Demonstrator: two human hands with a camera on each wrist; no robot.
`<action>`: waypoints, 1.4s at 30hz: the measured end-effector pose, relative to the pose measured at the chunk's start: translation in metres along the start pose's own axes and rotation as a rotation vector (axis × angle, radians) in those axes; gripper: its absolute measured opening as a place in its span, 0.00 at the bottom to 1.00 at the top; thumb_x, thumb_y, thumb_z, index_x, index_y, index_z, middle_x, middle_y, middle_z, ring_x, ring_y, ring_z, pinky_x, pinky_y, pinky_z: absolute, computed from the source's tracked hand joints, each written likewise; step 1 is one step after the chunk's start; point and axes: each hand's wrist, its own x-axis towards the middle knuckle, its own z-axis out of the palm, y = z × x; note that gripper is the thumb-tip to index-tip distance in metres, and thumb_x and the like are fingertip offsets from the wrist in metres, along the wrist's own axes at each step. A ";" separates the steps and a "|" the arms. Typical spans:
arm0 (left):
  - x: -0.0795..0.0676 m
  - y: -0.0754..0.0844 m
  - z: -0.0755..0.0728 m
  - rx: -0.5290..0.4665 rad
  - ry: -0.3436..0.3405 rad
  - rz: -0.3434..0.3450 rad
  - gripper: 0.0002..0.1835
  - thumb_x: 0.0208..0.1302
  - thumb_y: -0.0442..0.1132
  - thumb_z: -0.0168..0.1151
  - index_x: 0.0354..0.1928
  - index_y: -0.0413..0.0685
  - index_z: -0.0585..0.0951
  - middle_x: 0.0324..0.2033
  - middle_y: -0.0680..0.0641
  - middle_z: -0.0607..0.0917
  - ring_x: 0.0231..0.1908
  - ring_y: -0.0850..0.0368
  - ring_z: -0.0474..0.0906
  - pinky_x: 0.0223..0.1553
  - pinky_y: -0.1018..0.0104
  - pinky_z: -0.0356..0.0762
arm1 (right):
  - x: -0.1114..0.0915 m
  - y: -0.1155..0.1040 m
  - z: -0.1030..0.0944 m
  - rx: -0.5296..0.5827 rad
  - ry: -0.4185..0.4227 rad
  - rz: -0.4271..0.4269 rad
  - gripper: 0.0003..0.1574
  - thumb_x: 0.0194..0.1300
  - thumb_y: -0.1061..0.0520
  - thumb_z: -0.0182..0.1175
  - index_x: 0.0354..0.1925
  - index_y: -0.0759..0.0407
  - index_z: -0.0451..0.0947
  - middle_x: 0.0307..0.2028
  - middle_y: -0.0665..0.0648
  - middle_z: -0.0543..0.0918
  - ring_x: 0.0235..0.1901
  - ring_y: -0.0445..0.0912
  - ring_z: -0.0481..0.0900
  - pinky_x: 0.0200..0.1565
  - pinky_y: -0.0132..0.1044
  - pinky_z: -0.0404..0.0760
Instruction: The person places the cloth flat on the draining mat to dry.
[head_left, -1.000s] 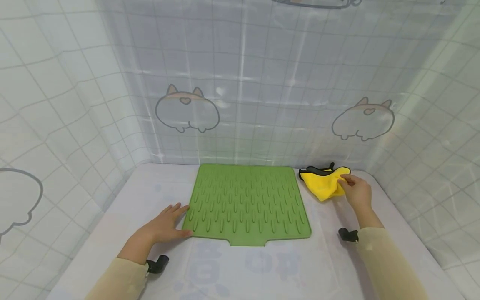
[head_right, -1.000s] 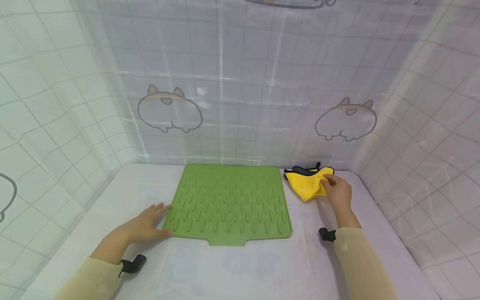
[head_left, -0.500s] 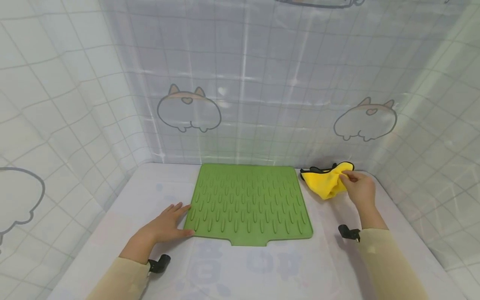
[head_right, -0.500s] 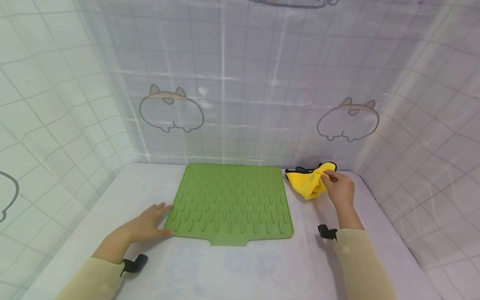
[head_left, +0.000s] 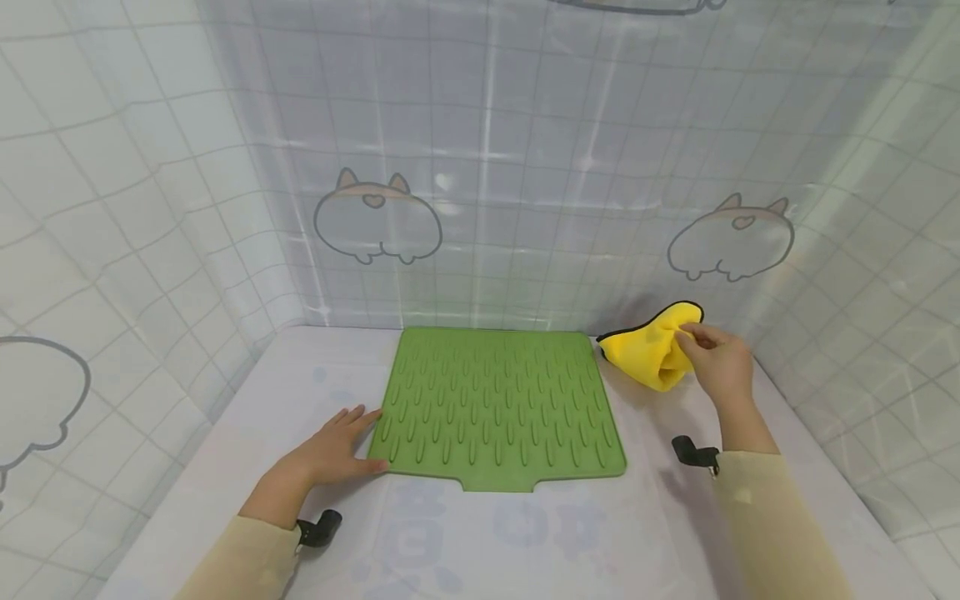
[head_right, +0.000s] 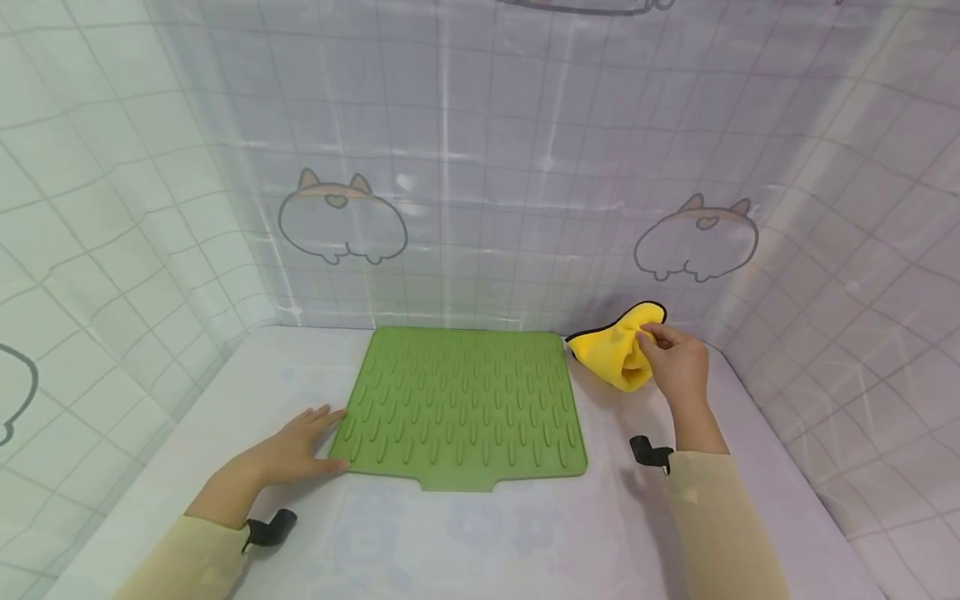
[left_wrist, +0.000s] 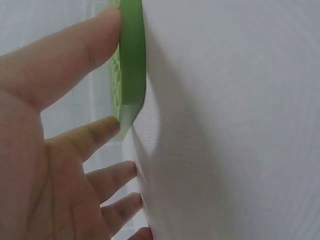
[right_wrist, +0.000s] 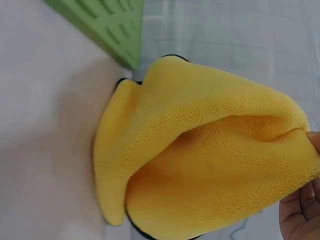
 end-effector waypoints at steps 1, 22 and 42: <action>0.000 0.000 0.000 -0.001 0.000 0.000 0.50 0.48 0.67 0.61 0.68 0.46 0.60 0.66 0.31 0.55 0.66 0.31 0.45 0.59 0.32 0.49 | 0.000 -0.002 0.000 0.004 0.005 0.002 0.33 0.59 0.33 0.54 0.52 0.54 0.79 0.49 0.57 0.80 0.46 0.49 0.75 0.37 0.28 0.76; 0.001 -0.001 0.001 -0.011 0.001 0.001 0.50 0.49 0.67 0.61 0.69 0.46 0.59 0.67 0.32 0.55 0.66 0.31 0.44 0.59 0.32 0.48 | 0.002 -0.061 0.001 0.154 0.138 -0.087 0.28 0.55 0.36 0.60 0.47 0.51 0.82 0.41 0.54 0.83 0.34 0.39 0.76 0.31 0.19 0.74; 0.002 0.000 0.002 0.009 -0.014 -0.011 0.50 0.49 0.67 0.60 0.69 0.46 0.59 0.67 0.32 0.54 0.66 0.31 0.45 0.58 0.32 0.49 | -0.014 -0.133 0.025 0.418 0.112 -0.429 0.15 0.56 0.54 0.66 0.41 0.58 0.85 0.31 0.56 0.84 0.22 0.42 0.73 0.19 0.24 0.70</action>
